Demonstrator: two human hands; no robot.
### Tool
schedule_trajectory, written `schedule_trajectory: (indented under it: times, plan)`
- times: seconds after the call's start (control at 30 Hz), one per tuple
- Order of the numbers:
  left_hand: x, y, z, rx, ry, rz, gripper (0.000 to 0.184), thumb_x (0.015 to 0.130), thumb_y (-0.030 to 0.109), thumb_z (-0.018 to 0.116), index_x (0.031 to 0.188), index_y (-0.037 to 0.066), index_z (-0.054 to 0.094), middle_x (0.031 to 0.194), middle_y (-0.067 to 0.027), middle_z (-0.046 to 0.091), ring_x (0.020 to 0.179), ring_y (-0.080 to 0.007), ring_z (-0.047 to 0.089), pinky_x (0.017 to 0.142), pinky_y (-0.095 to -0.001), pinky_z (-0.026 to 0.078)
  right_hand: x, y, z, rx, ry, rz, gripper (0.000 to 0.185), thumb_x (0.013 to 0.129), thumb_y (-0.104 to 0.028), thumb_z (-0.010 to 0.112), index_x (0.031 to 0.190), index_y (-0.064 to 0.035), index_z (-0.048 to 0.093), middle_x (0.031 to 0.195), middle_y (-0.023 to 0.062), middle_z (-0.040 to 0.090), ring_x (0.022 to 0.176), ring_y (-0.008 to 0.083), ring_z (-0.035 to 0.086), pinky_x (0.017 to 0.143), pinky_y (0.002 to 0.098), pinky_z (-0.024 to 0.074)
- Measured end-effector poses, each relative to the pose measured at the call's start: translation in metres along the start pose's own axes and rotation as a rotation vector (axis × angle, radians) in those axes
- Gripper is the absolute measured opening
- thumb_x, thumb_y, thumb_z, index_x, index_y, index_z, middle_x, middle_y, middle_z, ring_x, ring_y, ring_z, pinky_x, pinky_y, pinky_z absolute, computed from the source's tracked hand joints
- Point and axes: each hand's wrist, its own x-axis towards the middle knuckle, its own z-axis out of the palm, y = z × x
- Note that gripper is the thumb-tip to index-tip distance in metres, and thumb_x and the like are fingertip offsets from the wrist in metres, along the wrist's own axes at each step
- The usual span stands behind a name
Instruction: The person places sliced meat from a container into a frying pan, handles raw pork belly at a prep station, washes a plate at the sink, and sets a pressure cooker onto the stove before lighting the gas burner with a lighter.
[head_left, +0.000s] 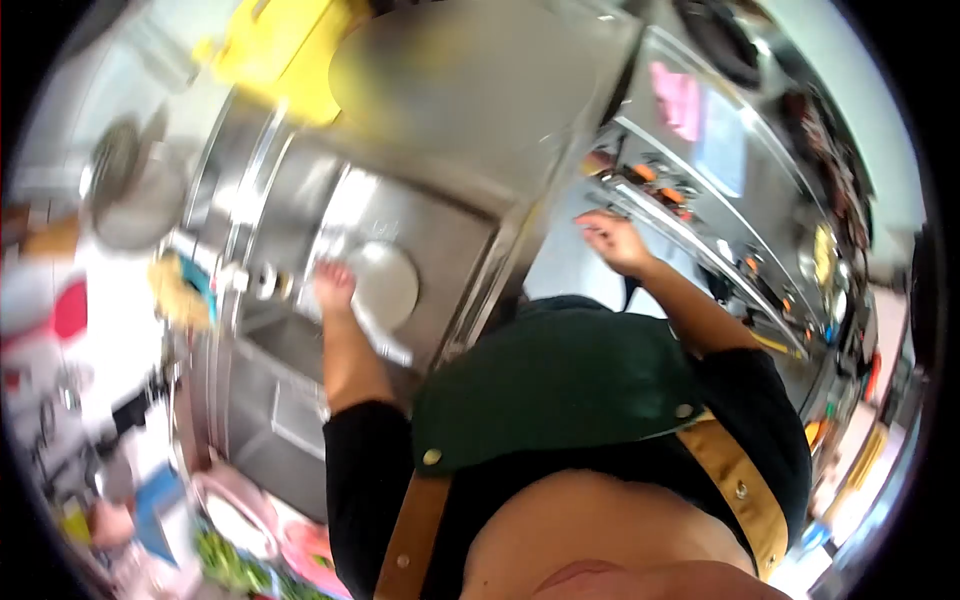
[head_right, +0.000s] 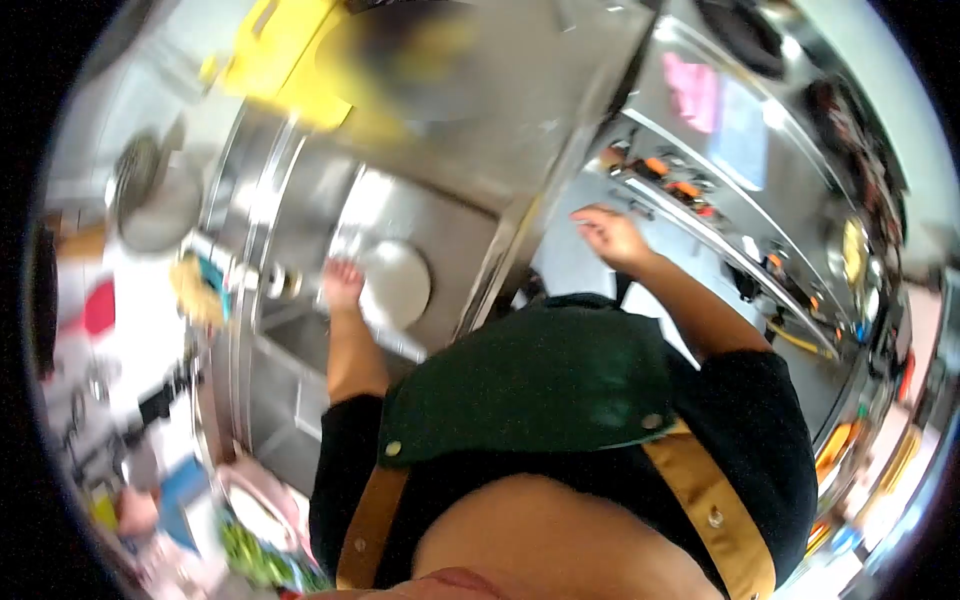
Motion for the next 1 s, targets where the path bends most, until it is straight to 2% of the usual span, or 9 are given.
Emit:
schedule_trajectory:
  times: [0.07, 0.13, 0.27, 0.33, 0.53, 0.67, 0.73, 0.87, 1.0]
  plan:
    - [0.001, 0.003, -0.005, 0.082, -0.104, -0.041, 0.013, 0.085, 0.019, 0.047, 0.073, 0.013, 0.047, 0.060, 0.0040, 0.044, 0.048, -0.0107, 0.038, 0.039, -0.0240, 0.029, -0.018, -0.019, 0.007, -0.161, -0.098, -0.025, 0.022, 0.078, -0.006, 0.053, 0.100, -0.0064, 0.056, 0.099, 0.0100, 0.055, 0.084, 0.0242, 0.056, 0.071, 0.0296, 0.0480]
    - [-0.056, -0.013, 0.049, 0.178, 0.223, 0.159, 0.011, 0.087, 0.022, 0.045, 0.082, 0.012, 0.047, 0.066, 0.0021, 0.050, 0.055, -0.0130, 0.048, 0.044, -0.0253, 0.036, -0.033, -0.029, 0.017, -0.219, -0.150, -0.152, 0.022, 0.078, -0.007, 0.053, 0.099, -0.0069, 0.056, 0.100, 0.0106, 0.055, 0.087, 0.0267, 0.055, 0.072, 0.0308, 0.0473]
    - [-0.063, 0.016, -0.010, 0.235, 0.407, -0.042, 0.021, 0.089, 0.029, 0.041, 0.080, 0.011, 0.048, 0.066, -0.0001, 0.052, 0.057, -0.0146, 0.052, 0.048, -0.0245, 0.039, -0.066, -0.045, 0.019, -0.259, -0.142, -0.161, 0.022, 0.077, -0.010, 0.054, 0.099, -0.0066, 0.056, 0.103, 0.0106, 0.055, 0.094, 0.0292, 0.053, 0.080, 0.0345, 0.0439]
    - [-0.088, 0.033, -0.016, 0.287, 0.138, 0.135, 0.028, 0.089, 0.033, 0.041, 0.073, 0.011, 0.048, 0.063, 0.0000, 0.051, 0.055, -0.0131, 0.051, 0.045, -0.0230, 0.036, -0.083, -0.048, 0.021, -0.305, -0.127, -0.195, 0.022, 0.077, -0.009, 0.054, 0.098, -0.0062, 0.056, 0.103, 0.0108, 0.055, 0.094, 0.0292, 0.053, 0.080, 0.0339, 0.0439]
    - [-0.166, 0.068, 0.082, 0.999, 0.244, 1.194, 0.026, 0.087, 0.021, 0.048, 0.072, 0.001, 0.055, 0.063, -0.0035, 0.054, 0.054, -0.0114, 0.048, 0.053, -0.0244, 0.041, -0.129, -0.035, 0.024, -0.248, -0.033, -0.112, 0.022, 0.074, -0.004, 0.056, 0.097, -0.0062, 0.056, 0.101, 0.0115, 0.056, 0.092, 0.0298, 0.054, 0.077, 0.0331, 0.0451]
    - [-0.199, 0.075, 0.143, 1.306, -0.074, 1.535, 0.033, 0.080, 0.011, 0.056, 0.110, -0.002, 0.048, 0.113, -0.0175, 0.047, 0.091, -0.0204, 0.053, 0.070, -0.0276, 0.046, -0.155, -0.034, 0.025, -0.210, -0.003, -0.047, 0.023, 0.073, -0.002, 0.057, 0.096, -0.0062, 0.057, 0.099, 0.0113, 0.056, 0.088, 0.0292, 0.055, 0.073, 0.0325, 0.0461]
    - [-0.185, 0.086, 0.147, 1.506, -0.048, 1.449, 0.041, 0.079, 0.014, 0.057, 0.115, -0.002, 0.046, 0.122, -0.0210, 0.041, 0.108, -0.0289, 0.045, 0.082, -0.0306, 0.043, -0.166, -0.032, 0.028, -0.195, 0.009, -0.019, 0.022, 0.073, -0.002, 0.058, 0.095, -0.0061, 0.057, 0.098, 0.0110, 0.056, 0.087, 0.0285, 0.055, 0.073, 0.0319, 0.0463]
    - [-0.154, 0.105, 0.132, 1.867, 0.030, 1.642, 0.049, 0.077, 0.020, 0.060, 0.118, -0.002, 0.043, 0.122, -0.0201, 0.043, 0.102, -0.0289, 0.050, 0.083, -0.0328, 0.042, -0.186, -0.029, 0.031, -0.192, 0.046, 0.027, 0.022, 0.073, -0.002, 0.057, 0.095, -0.0054, 0.058, 0.097, 0.0098, 0.057, 0.083, 0.0270, 0.056, 0.072, 0.0302, 0.0467]
    - [-0.163, 0.104, 0.140, 1.689, -0.009, 1.378, 0.043, 0.076, 0.016, 0.059, 0.112, -0.004, 0.047, 0.116, -0.0210, 0.047, 0.108, -0.0345, 0.045, 0.093, -0.0350, 0.034, -0.207, -0.018, 0.032, -0.251, 0.010, 0.105, 0.021, 0.075, -0.008, 0.054, 0.095, -0.0049, 0.058, 0.097, 0.0107, 0.057, 0.083, 0.0274, 0.057, 0.073, 0.0318, 0.0465]
